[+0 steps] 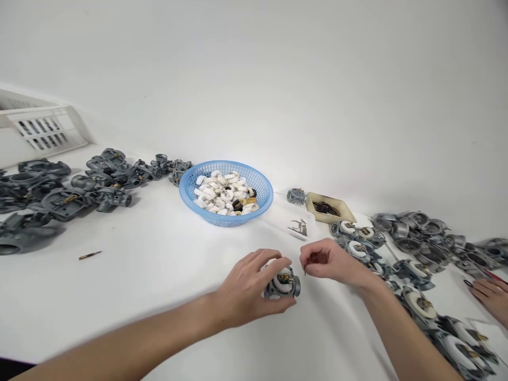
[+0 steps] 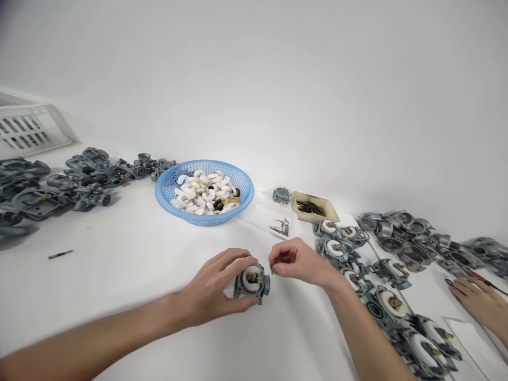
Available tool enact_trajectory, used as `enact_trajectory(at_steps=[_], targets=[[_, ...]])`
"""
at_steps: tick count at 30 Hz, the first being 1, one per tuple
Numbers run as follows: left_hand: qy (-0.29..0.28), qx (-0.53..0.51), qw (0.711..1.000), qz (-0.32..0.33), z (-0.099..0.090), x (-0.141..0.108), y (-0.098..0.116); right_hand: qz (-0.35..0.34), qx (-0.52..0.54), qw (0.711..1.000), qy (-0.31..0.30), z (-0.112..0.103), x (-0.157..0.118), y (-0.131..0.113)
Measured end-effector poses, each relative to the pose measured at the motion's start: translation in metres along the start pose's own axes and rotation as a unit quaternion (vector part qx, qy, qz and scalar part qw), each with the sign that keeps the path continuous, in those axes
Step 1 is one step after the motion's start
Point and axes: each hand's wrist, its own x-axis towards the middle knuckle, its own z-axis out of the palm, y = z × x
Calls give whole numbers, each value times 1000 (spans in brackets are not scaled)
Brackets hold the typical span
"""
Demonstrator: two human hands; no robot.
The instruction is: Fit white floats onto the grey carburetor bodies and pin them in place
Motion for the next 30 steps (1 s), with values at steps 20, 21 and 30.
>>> enact_trajectory(at_steps=[20,21,30], targets=[[163,89,968,168,-14,4,22,-53,263,963,-15,69,-12,-13],[165,86,968,169,-14,4,22,-53,266,962,-16,69,-12,-14],[161,68,972,160,-17,6,26,-71,335,939,-10,67,-19,-18]])
